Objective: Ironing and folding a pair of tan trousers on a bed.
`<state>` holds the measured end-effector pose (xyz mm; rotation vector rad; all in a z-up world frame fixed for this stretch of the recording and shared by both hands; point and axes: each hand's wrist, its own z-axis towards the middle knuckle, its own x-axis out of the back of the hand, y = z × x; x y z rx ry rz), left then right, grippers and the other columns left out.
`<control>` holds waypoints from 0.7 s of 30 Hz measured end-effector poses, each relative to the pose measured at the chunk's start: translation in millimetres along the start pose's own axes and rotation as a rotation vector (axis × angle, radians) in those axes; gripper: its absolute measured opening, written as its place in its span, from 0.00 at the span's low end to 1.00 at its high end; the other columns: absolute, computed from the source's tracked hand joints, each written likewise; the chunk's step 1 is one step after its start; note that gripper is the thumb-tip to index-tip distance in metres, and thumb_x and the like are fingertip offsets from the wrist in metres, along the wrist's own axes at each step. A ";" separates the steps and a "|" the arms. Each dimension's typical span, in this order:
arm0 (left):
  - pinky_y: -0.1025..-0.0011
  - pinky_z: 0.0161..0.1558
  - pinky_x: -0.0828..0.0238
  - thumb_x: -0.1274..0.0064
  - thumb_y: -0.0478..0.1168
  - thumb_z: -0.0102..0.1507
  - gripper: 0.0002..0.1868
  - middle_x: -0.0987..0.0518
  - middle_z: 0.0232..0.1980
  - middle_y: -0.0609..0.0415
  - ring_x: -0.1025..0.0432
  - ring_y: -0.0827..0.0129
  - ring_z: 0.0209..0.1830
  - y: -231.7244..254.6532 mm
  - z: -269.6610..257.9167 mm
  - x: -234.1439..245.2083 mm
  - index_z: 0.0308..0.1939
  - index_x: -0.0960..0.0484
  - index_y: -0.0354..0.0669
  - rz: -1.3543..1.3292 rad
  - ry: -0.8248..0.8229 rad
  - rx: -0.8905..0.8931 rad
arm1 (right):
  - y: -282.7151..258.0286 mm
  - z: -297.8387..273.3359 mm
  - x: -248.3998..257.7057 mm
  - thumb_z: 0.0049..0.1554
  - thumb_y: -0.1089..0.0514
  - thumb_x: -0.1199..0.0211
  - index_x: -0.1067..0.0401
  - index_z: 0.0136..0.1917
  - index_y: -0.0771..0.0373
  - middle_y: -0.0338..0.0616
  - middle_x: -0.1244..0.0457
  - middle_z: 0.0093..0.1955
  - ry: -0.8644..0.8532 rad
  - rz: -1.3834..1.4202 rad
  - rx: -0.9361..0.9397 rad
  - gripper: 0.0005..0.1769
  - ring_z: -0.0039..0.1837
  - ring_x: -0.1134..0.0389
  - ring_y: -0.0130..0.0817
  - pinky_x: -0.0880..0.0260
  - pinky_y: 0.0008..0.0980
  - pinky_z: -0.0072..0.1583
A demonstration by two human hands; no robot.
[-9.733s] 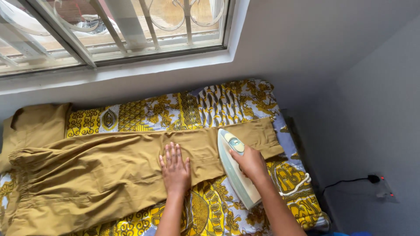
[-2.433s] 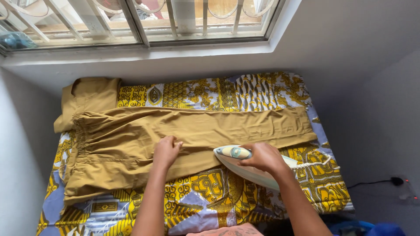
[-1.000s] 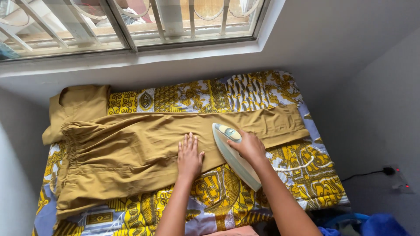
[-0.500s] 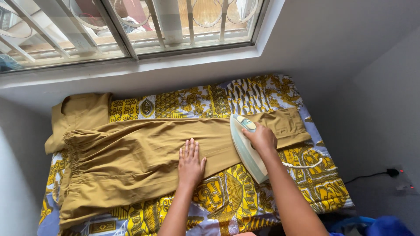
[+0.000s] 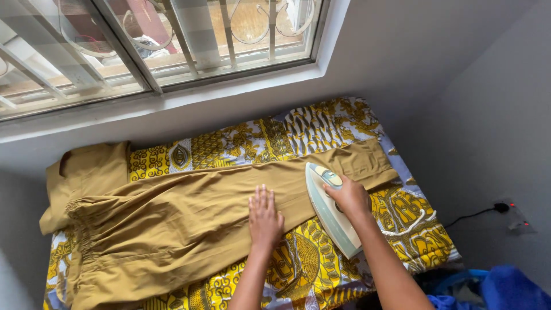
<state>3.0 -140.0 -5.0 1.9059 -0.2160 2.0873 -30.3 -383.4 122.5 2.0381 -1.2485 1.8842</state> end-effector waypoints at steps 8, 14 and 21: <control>0.51 0.76 0.65 0.56 0.55 0.63 0.38 0.48 0.82 0.46 0.59 0.57 0.82 19.4 0.2 -9.0 0.75 0.39 0.45 -0.247 0.094 -0.087 | 27.3 54.2 29.1 0.51 0.31 0.34 0.23 0.60 0.54 0.56 0.28 0.53 -0.005 -0.070 0.029 0.33 0.57 0.27 0.55 0.28 0.50 0.58; 0.51 0.75 0.54 0.54 0.52 0.62 0.31 0.38 0.77 0.49 0.49 0.58 0.80 40.8 14.8 15.3 0.68 0.31 0.46 -0.076 -0.084 0.069 | 95.4 109.5 51.2 0.51 0.30 0.33 0.24 0.62 0.58 0.59 0.29 0.54 0.066 -0.112 -0.014 0.37 0.57 0.28 0.57 0.29 0.51 0.58; 0.52 0.75 0.54 0.53 0.53 0.62 0.32 0.33 0.71 0.46 0.48 0.54 0.78 80.9 40.6 30.8 0.67 0.29 0.42 -0.100 0.011 0.225 | 104.9 93.9 71.4 0.49 0.32 0.32 0.26 0.63 0.56 0.59 0.30 0.55 0.018 -0.027 0.009 0.37 0.58 0.29 0.59 0.30 0.52 0.58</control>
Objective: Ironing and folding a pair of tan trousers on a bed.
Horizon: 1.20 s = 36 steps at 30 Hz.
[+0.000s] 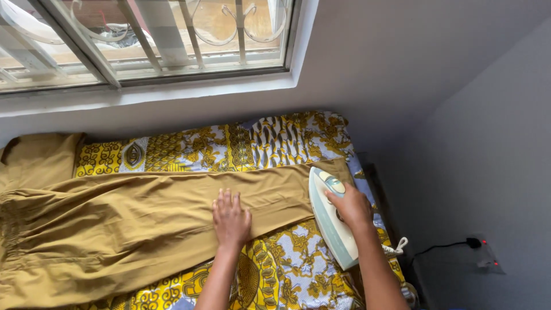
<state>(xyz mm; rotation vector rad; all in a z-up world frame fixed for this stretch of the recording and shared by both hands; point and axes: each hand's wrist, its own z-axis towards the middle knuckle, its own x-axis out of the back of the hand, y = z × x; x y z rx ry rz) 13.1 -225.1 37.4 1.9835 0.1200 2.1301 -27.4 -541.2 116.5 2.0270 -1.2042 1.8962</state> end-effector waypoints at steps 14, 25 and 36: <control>0.52 0.78 0.60 0.50 0.46 0.65 0.32 0.42 0.80 0.48 0.53 0.58 0.82 53.0 65.9 -32.9 0.72 0.33 0.41 -0.155 -0.083 -0.342 | -63.7 7.2 -5.5 0.49 0.35 0.33 0.27 0.64 0.55 0.54 0.29 0.53 -0.088 0.124 0.110 0.35 0.55 0.26 0.54 0.28 0.49 0.58; 0.54 0.78 0.66 0.51 0.48 0.65 0.34 0.48 0.82 0.51 0.57 0.60 0.82 43.3 46.3 -46.7 0.74 0.38 0.41 -0.166 -0.067 -0.242 | -66.8 64.7 -34.0 0.52 0.34 0.33 0.25 0.62 0.57 0.59 0.30 0.55 -0.032 -0.019 -0.017 0.33 0.58 0.28 0.56 0.29 0.51 0.60; 0.53 0.78 0.72 0.71 0.65 0.70 0.42 0.54 0.84 0.46 0.63 0.59 0.84 48.7 10.3 -32.5 0.77 0.47 0.35 -0.104 0.098 -0.388 | -24.3 -32.4 8.8 0.52 0.32 0.36 0.30 0.68 0.49 0.54 0.28 0.54 -0.156 -0.015 -0.047 0.37 0.57 0.27 0.55 0.28 0.50 0.59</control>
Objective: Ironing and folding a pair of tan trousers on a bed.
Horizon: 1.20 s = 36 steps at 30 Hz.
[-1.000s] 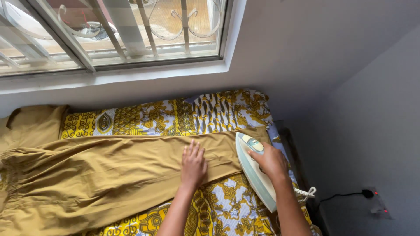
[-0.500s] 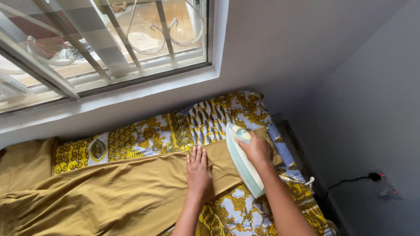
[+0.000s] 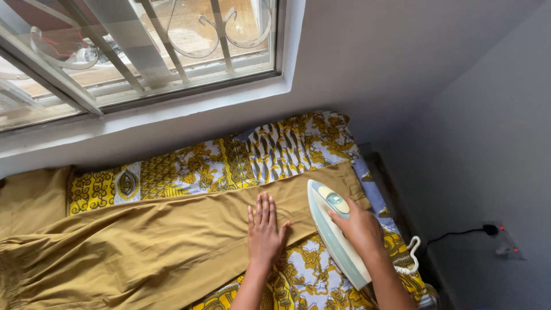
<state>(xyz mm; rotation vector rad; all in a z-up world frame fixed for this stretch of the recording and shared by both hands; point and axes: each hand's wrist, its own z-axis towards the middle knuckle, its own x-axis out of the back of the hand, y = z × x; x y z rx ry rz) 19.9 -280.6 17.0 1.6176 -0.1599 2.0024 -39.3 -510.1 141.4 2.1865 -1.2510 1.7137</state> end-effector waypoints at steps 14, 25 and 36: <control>0.53 0.78 0.75 0.73 0.75 0.65 0.54 0.57 0.84 0.45 0.66 0.60 0.84 -0.1 -1.4 -3.4 0.78 0.52 0.33 0.028 0.019 -0.024 | 41.7 -0.3 31.9 0.47 0.36 0.30 0.24 0.64 0.53 0.52 0.27 0.47 0.083 0.195 0.012 0.35 0.45 0.23 0.47 0.25 0.43 0.49; 0.55 0.80 0.70 0.67 0.70 0.68 0.47 0.54 0.84 0.50 0.63 0.60 0.85 3.8 -8.2 7.7 0.80 0.50 0.44 -0.056 0.086 -0.042 | 50.2 14.7 71.2 0.45 0.37 0.26 0.23 0.65 0.51 0.51 0.26 0.43 0.026 0.050 -0.158 0.37 0.38 0.24 0.41 0.25 0.40 0.47; 0.56 0.78 0.68 0.64 0.69 0.67 0.46 0.51 0.83 0.49 0.60 0.60 0.84 2.1 -4.5 7.8 0.79 0.46 0.44 -0.011 0.064 -0.042 | 15.7 105.3 43.0 0.46 0.35 0.26 0.22 0.62 0.54 0.53 0.27 0.49 0.119 0.069 0.116 0.36 0.50 0.25 0.47 0.27 0.43 0.55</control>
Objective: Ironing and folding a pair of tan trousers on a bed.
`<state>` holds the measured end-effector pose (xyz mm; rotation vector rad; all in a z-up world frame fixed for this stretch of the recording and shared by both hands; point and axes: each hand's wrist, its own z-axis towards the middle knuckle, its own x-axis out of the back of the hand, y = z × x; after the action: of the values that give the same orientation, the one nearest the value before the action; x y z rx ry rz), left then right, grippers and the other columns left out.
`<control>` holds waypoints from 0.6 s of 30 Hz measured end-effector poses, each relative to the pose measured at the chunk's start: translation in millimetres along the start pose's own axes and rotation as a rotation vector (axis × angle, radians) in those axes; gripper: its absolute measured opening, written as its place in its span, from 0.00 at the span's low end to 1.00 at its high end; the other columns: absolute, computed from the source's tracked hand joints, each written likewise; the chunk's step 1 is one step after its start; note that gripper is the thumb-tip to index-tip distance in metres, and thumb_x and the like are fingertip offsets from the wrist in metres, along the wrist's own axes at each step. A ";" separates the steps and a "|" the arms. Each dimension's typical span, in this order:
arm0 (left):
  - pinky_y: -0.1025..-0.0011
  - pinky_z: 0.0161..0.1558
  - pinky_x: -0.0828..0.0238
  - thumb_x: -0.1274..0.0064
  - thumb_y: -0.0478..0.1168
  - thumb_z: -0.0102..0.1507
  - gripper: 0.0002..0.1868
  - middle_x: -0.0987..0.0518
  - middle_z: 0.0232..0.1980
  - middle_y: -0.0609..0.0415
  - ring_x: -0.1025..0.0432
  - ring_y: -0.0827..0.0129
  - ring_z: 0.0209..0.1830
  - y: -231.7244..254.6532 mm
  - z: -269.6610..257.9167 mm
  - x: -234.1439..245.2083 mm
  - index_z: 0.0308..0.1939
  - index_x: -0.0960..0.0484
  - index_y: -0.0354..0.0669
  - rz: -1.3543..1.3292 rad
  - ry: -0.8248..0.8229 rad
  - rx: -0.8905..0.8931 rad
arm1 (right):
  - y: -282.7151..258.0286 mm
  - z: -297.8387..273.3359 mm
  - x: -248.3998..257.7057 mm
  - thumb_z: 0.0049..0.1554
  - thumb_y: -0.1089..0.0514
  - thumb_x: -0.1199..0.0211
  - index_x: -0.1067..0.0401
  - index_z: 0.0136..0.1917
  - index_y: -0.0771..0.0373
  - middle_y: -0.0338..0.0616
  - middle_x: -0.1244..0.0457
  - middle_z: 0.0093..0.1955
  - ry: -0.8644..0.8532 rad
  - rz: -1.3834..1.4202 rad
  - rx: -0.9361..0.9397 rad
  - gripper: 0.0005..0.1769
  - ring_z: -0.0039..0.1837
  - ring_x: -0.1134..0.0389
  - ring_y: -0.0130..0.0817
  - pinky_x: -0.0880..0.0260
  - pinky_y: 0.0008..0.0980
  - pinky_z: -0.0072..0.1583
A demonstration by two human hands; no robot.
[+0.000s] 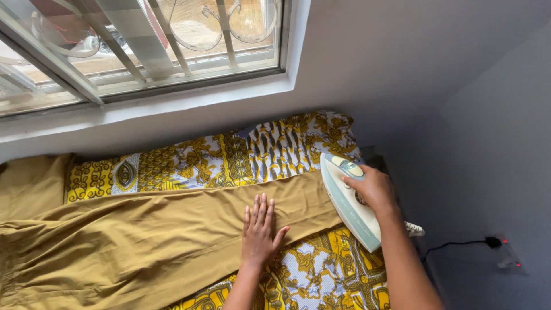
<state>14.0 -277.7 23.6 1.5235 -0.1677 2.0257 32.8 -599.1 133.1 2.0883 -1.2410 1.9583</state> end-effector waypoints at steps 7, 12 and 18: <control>0.55 0.78 0.68 0.64 0.69 0.67 0.45 0.51 0.83 0.46 0.60 0.59 0.84 -2.2 -0.1 -6.5 0.78 0.46 0.41 0.005 -0.002 0.010 | -17.7 45.9 27.7 0.46 0.35 0.28 0.22 0.63 0.53 0.50 0.27 0.50 -0.029 0.027 0.048 0.35 0.51 0.23 0.46 0.26 0.42 0.57; 0.53 0.75 0.66 0.59 0.66 0.65 0.44 0.45 0.79 0.44 0.57 0.56 0.81 9.1 20.6 -9.4 0.73 0.38 0.38 -0.042 0.085 -0.002 | -9.0 53.6 41.0 0.44 0.41 0.24 0.24 0.67 0.49 0.50 0.28 0.55 0.161 0.082 0.208 0.37 0.55 0.26 0.44 0.29 0.41 0.57; 0.62 0.67 0.33 0.49 0.49 0.70 0.22 0.21 0.61 0.46 0.28 0.54 0.64 133.1 157.4 45.2 0.62 0.21 0.38 -0.891 -0.015 0.078 | -23.5 71.0 26.4 0.60 0.42 0.26 0.31 0.71 0.65 0.50 0.34 0.63 0.302 0.907 0.613 0.36 0.61 0.33 0.33 0.31 0.36 0.62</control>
<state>68.2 -437.8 149.9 1.3136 0.5071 1.3067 101.9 -633.2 151.8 1.3244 -1.8965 3.2146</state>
